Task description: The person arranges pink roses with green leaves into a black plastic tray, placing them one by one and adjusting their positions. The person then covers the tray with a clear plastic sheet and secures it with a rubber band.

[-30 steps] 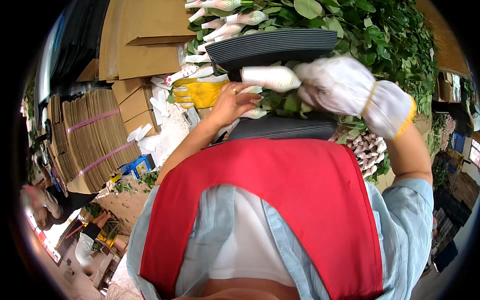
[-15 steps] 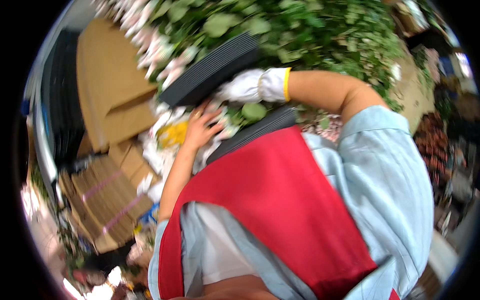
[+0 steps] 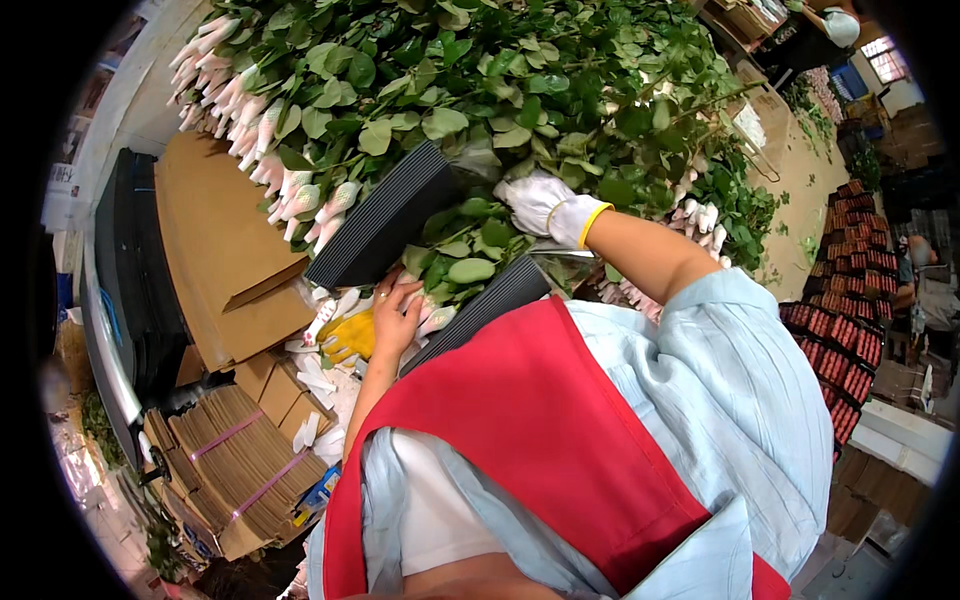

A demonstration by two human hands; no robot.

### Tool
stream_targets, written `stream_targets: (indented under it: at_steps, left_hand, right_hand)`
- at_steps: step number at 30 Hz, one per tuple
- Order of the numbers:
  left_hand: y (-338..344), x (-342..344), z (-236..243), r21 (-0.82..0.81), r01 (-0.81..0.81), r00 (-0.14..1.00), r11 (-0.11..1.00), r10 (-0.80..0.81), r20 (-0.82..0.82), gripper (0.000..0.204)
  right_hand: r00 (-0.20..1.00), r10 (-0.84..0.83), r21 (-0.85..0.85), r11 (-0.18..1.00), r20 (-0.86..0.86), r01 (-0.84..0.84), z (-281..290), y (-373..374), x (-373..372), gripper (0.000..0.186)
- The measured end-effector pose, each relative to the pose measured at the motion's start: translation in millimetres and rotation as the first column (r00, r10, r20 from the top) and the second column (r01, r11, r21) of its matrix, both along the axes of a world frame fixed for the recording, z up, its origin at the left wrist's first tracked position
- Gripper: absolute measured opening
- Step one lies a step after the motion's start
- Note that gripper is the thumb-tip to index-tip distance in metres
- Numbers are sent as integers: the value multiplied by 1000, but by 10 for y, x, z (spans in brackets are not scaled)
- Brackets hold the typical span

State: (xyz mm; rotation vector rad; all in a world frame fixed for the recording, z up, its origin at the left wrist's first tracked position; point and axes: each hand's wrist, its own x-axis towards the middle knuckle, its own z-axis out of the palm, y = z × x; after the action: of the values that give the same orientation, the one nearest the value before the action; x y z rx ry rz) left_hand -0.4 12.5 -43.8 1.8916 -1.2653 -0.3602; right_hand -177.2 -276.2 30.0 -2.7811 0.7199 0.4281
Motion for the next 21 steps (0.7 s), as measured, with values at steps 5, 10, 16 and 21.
stream_targets:
  at_steps: [5, 10, 16, 21]
  left_hand:
    - [-3, 46, 74, 79, 0, 1000, 997, 0, 2, 43]
    - [11, 80, 12, 81, -1, 999, 997, 5, -42, 60]
    - [51, 37, 2, 183, -71, 996, 980, 61, 62, 58]
    - [443, -138, 69, 197, -337, 915, 921, 271, 300, 57]
  right_hand:
    - [990, -94, 286, 956, 102, 62, -22, -454, 5, 55]
    - [855, 457, 158, 851, 247, -501, 1301, 156, 407, 34]
    - [392, 826, -29, 440, 405, -897, 172, 583, 832, 86]
    - [515, 818, 230, 465, 258, -855, 122, 623, 886, 98]
